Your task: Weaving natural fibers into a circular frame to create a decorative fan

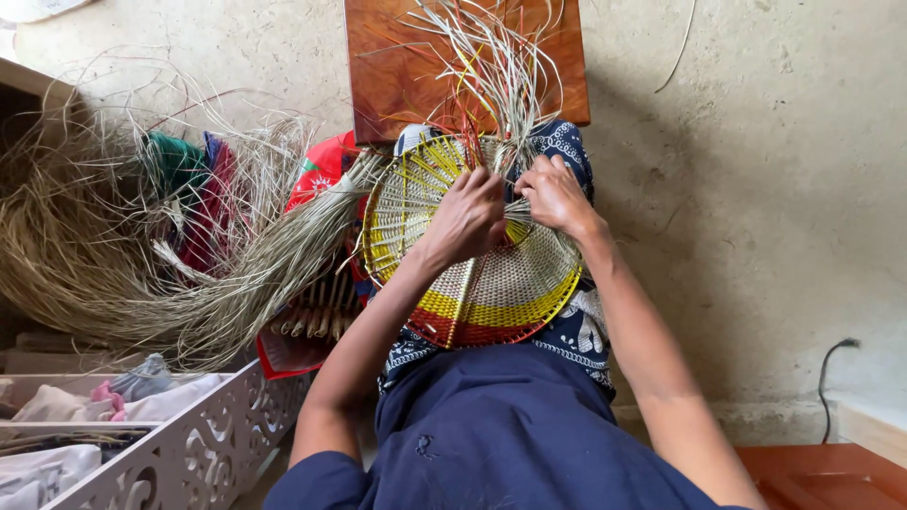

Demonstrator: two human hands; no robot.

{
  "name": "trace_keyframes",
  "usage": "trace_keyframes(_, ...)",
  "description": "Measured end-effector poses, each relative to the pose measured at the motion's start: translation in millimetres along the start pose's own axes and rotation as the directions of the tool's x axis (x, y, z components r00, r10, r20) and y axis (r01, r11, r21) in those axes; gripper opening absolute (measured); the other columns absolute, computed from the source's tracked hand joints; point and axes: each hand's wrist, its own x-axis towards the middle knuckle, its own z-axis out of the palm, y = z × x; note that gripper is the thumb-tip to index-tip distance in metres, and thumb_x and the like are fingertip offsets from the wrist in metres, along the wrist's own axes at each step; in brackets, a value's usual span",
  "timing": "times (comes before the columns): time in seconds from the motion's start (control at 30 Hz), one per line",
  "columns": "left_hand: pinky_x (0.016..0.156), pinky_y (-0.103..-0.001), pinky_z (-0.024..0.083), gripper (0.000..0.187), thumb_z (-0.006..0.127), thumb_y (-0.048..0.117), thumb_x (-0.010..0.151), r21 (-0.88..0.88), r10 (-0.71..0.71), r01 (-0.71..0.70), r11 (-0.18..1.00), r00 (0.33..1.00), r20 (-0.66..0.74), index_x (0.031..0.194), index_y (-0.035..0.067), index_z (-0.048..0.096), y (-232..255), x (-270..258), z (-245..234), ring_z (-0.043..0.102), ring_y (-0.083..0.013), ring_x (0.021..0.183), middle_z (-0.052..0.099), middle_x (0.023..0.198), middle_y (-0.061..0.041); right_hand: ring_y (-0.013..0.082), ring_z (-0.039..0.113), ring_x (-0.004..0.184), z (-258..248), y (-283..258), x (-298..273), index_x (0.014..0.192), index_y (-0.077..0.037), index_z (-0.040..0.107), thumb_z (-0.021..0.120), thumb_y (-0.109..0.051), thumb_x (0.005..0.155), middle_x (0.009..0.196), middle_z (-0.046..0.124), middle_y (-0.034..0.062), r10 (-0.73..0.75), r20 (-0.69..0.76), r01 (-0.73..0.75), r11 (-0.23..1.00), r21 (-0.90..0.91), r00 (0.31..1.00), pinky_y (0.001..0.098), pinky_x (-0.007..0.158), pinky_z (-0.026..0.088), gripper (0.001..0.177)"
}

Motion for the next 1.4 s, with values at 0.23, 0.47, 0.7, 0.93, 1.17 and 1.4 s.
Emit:
trace_keyframes(0.23,0.083,-0.047,0.05,0.019,0.076,0.028,0.083,-0.278,-0.266,0.353,0.893,0.914,0.307,0.074,0.012,0.072,-26.0,-144.0,-97.6,0.057,-0.032,0.091,0.061,0.092,-0.011,0.0326,0.053,0.098,2.2,2.0,-4.6,0.101,-0.012,0.075,0.069,-0.016,0.095,0.099,0.055,0.0089,-0.063,-0.145,0.074,0.995,0.072,0.987,0.0437,0.09,0.046,0.01)
trace_keyframes(0.47,0.086,-0.05,0.05,0.032,0.068,0.046,0.086,0.062,-0.629,0.73,0.68,0.538,0.561,0.101,0.022,0.082,-18.8,-197.6,-163.6,0.068,-0.0376,0.098,0.075,0.094,-0.013,0.0328,0.059,0.099,-0.1,30.5,-6.2,0.103,-0.013,0.077,0.065,-0.01,0.1,0.098,0.06,0.0122,-0.116,-0.434,0.263,0.918,0.296,0.893,0.0397,0.096,0.048,0.013)
trace_keyframes(0.7,0.07,-0.042,0.054,0.015,0.073,0.036,0.093,-0.359,-0.493,0.481,0.8,0.868,0.065,0.099,0.024,0.08,9.8,-67.5,-51.9,0.066,-0.0285,0.081,0.067,0.083,-0.002,0.0301,0.061,0.087,-20.1,49.4,-29.1,0.105,-0.014,0.079,0.076,-0.002,0.089,0.097,0.062,0.0113,0.053,-0.455,0.103,0.945,0.311,0.889,0.0405,0.083,0.052,0.02)
trace_keyframes(0.93,0.063,-0.038,0.057,0.021,0.074,0.033,0.081,-0.037,-0.428,0.427,0.904,0.903,-0.034,0.072,0.014,0.075,4.2,17.7,112.3,0.069,-0.0255,0.072,0.064,0.072,-0.002,0.0231,0.065,0.066,-14.8,44.6,-34.6,0.114,-0.006,0.077,0.072,0.004,0.086,0.086,0.063,0.0127,0.13,-0.384,0.059,0.894,0.444,0.914,0.0344,0.06,0.054,0.03)
trace_keyframes(1.17,0.066,-0.041,0.059,0.015,0.073,0.024,0.082,-0.129,-0.431,0.423,0.897,0.901,-0.044,0.08,0.009,0.074,9.9,22.6,80.0,0.069,-0.029,0.081,0.063,0.079,-0.006,0.0281,0.065,0.065,-17.7,40.8,-39.1,0.114,-0.002,0.075,0.065,0.01,0.088,0.084,0.061,0.017,0.056,-0.413,0.13,0.903,0.41,0.909,0.0355,0.056,0.052,0.031)
trace_keyframes(1.4,0.062,-0.056,0.054,0.015,0.059,0.025,0.093,-0.355,-0.546,0.541,0.762,0.832,0.095,0.086,0.012,0.062,26.7,-64.8,20.8,0.068,-0.0421,0.077,0.06,0.08,-0.013,0.0336,0.068,0.073,-25.5,39.1,-61.1,0.116,-0.007,0.076,0.067,0.003,0.09,0.086,0.063,0.0136,0.055,-0.401,0.051,0.967,0.25,0.915,0.0393,0.059,0.056,0.03)
